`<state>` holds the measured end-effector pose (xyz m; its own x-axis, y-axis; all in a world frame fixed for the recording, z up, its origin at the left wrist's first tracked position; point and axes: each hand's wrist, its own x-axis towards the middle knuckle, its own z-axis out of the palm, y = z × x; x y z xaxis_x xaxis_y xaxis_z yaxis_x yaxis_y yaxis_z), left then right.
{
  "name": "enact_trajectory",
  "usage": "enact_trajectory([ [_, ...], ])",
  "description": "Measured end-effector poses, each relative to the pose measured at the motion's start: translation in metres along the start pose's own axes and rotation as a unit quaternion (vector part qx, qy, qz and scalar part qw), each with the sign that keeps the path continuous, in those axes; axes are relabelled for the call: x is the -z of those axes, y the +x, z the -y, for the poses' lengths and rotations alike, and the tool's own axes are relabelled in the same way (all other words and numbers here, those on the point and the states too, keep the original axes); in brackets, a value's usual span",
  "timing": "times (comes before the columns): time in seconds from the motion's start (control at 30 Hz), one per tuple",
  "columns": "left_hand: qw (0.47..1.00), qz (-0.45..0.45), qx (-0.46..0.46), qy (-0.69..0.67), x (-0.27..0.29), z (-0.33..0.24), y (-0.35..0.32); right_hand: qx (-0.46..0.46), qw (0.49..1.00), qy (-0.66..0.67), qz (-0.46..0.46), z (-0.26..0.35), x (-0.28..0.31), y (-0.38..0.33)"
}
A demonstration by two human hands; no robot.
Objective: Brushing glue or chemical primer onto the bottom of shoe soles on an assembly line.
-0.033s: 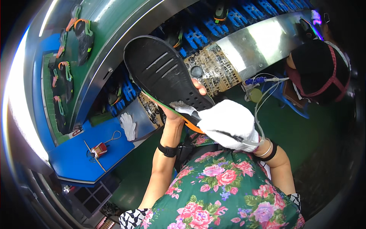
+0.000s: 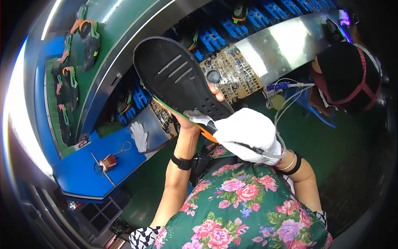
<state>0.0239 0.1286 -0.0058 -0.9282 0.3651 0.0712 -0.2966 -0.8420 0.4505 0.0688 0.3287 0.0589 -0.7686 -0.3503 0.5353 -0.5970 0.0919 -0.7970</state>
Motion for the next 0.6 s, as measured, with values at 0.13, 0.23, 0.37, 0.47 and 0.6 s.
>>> enact_trajectory([
  [0.13,1.0,0.006,-0.001,0.016,0.001,0.0,-0.002,-0.103,0.99,0.086,-0.037,-0.005,0.002,-0.004],
  [0.23,1.0,0.007,-0.006,0.014,0.001,-0.001,-0.003,-0.103,0.99,0.069,-0.069,-0.009,-0.002,-0.007],
  [0.37,0.999,-0.016,0.007,0.035,0.006,-0.006,-0.01,-0.042,0.998,0.042,-0.031,-0.002,-0.004,-0.004],
  [0.47,0.998,-0.025,0.018,0.055,0.009,-0.01,-0.014,-0.116,0.986,0.105,-0.05,-0.006,-0.007,-0.008],
  [0.6,0.999,-0.012,-0.015,0.037,-0.002,-0.012,-0.014,-0.084,0.996,0.002,-0.042,-0.002,-0.008,-0.011],
])
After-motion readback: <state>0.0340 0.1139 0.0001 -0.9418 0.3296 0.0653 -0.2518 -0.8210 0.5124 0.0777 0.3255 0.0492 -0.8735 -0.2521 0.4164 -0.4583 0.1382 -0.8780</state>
